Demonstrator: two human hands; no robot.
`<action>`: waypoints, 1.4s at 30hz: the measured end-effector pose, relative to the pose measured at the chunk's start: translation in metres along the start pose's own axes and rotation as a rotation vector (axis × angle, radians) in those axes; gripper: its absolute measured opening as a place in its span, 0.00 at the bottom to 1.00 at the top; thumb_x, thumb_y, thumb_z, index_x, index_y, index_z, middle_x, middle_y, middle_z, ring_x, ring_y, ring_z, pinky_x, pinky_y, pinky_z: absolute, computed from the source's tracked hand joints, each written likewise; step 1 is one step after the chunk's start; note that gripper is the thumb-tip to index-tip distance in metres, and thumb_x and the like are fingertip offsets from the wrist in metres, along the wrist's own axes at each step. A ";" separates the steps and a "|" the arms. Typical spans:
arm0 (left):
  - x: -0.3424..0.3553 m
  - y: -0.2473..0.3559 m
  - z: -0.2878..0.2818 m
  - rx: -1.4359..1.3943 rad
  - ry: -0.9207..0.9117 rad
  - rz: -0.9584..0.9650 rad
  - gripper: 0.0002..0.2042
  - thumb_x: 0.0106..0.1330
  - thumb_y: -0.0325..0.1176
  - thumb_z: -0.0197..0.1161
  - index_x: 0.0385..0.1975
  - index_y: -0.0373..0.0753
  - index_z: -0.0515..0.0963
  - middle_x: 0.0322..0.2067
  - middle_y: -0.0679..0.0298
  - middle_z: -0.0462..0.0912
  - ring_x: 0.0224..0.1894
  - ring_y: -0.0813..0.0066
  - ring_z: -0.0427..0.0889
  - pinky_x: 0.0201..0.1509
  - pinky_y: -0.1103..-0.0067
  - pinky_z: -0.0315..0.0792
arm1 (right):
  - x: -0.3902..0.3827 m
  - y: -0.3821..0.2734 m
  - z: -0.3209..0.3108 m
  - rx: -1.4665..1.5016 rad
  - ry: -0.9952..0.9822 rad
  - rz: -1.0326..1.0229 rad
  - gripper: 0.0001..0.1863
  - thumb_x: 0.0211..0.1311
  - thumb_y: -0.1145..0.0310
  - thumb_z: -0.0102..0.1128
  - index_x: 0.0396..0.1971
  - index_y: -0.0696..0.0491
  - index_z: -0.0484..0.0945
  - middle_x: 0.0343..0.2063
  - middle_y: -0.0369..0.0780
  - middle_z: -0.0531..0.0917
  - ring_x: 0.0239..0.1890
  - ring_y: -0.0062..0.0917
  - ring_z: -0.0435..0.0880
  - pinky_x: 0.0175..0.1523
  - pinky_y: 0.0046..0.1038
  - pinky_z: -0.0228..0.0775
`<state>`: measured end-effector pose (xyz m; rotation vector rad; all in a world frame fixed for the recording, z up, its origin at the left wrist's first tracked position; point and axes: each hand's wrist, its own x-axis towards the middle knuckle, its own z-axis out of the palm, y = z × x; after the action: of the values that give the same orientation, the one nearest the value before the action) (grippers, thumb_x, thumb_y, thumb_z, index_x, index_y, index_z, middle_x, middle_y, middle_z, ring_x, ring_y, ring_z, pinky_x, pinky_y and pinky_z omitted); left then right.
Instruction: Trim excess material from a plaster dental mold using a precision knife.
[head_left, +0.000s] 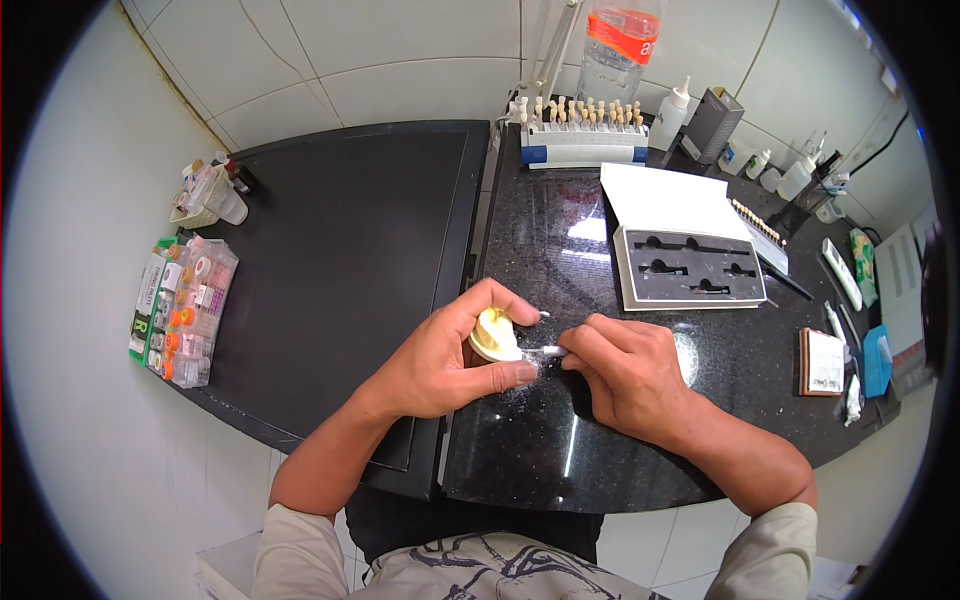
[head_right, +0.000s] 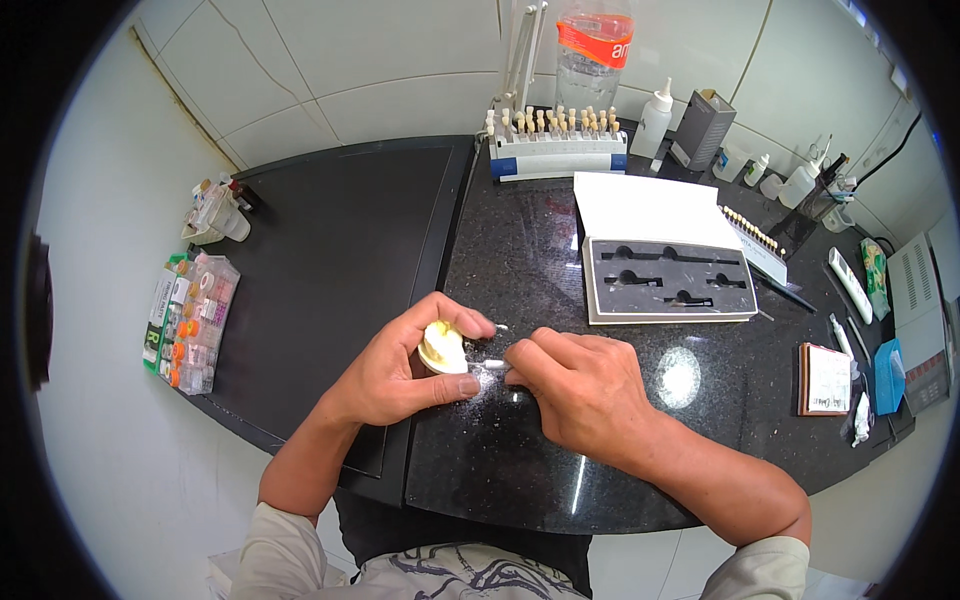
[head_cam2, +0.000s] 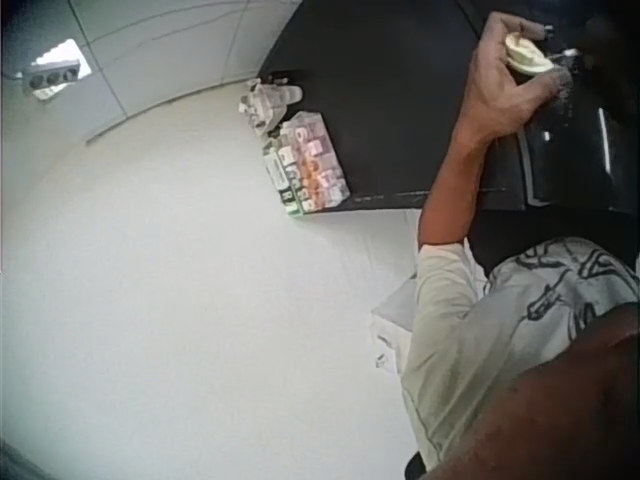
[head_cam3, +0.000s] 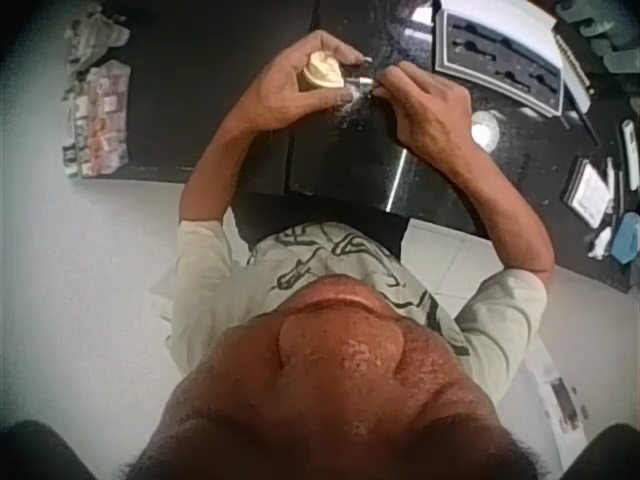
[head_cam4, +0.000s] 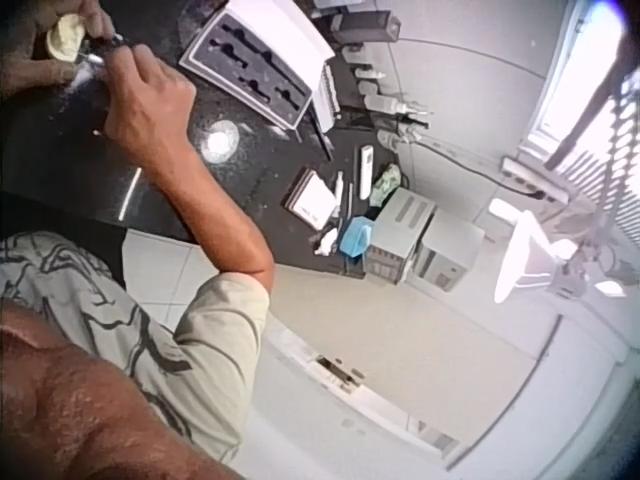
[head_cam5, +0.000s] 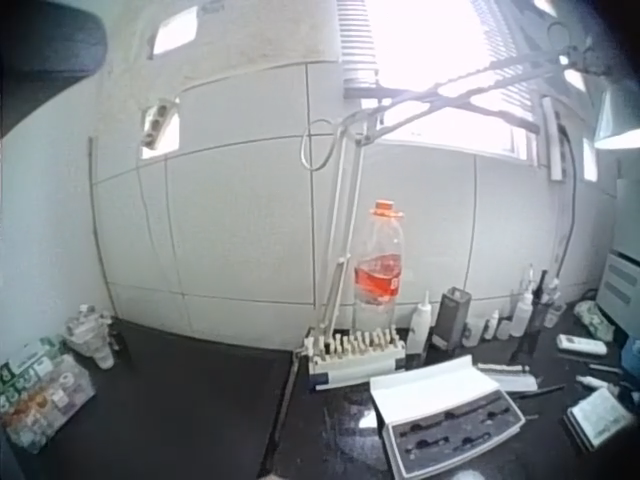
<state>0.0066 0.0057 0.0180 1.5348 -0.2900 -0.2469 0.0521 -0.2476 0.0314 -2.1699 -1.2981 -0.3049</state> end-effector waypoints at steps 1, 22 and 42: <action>0.002 0.000 0.000 0.050 -0.018 0.052 0.26 0.65 0.27 0.79 0.59 0.38 0.71 0.53 0.59 0.81 0.54 0.84 0.81 0.50 0.83 0.79 | -0.001 -0.001 0.001 -0.010 0.025 0.026 0.08 0.66 0.70 0.72 0.41 0.50 0.81 0.26 0.36 0.78 0.22 0.32 0.85 0.24 0.34 0.72; 0.000 -0.015 -0.003 0.343 -0.130 0.259 0.36 0.57 0.65 0.75 0.50 0.39 0.74 0.39 0.62 0.88 0.42 0.68 0.90 0.46 0.73 0.81 | -0.007 -0.016 -0.004 -0.141 0.007 -0.055 0.13 0.65 0.52 0.74 0.41 0.43 0.84 0.25 0.32 0.69 0.16 0.22 0.75 0.21 0.29 0.64; -0.006 -0.004 0.003 0.433 -0.062 0.198 0.39 0.54 0.72 0.72 0.44 0.39 0.77 0.34 0.64 0.86 0.35 0.71 0.89 0.39 0.77 0.80 | -0.003 -0.015 -0.005 -0.147 0.076 -0.052 0.13 0.64 0.60 0.74 0.32 0.47 0.77 0.25 0.33 0.70 0.20 0.23 0.77 0.26 0.30 0.66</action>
<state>0.0000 0.0049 0.0141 1.9113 -0.5698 -0.0759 0.0381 -0.2477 0.0390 -2.2243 -1.3272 -0.5135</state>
